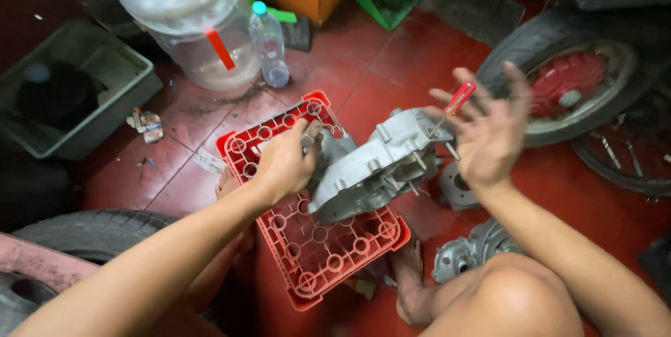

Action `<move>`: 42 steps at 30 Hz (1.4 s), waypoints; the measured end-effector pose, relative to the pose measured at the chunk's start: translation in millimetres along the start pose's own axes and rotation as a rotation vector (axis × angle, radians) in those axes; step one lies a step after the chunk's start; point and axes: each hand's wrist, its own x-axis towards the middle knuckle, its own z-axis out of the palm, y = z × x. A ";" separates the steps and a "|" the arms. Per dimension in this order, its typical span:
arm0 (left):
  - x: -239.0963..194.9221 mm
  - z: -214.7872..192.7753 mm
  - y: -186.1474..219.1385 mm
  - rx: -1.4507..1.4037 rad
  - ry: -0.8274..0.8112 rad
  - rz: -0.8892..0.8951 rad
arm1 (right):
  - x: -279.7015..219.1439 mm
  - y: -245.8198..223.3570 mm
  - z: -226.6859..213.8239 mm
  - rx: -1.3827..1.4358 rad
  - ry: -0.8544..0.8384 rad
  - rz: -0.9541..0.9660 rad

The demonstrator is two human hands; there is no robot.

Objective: Cleaning a motorcycle engine casing with a brush and then using a hammer and punch to work on internal components.

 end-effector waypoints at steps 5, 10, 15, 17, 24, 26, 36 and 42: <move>2.1 4.0 -9.0 0.025 0.004 -0.022 | 67.4 29.4 -65.0 -0.591 0.017 0.239; -10.2 -3.8 -0.8 -0.117 0.033 -0.059 | 64.9 23.9 -80.9 -1.177 -0.648 0.487; -11.0 5.1 -7.1 -0.244 0.142 -0.191 | 34.1 26.3 -76.7 -1.100 -0.495 0.513; -10.5 13.5 -13.9 -0.355 0.249 -0.227 | 29.4 33.1 -91.9 -0.974 -0.471 0.454; 14.1 32.2 -36.8 -0.564 0.498 -0.312 | -30.9 -12.2 -51.6 -1.302 -0.321 0.394; 11.9 18.8 -28.4 -0.528 0.537 -0.305 | -60.2 -26.3 -37.0 -1.188 -0.272 0.464; 1.2 -57.8 -0.5 -0.475 0.522 -0.215 | -144.1 -56.5 62.1 -0.319 0.148 0.849; 4.3 -6.8 -83.1 -0.412 0.449 -0.339 | -144.9 -53.9 93.7 -0.408 0.109 0.808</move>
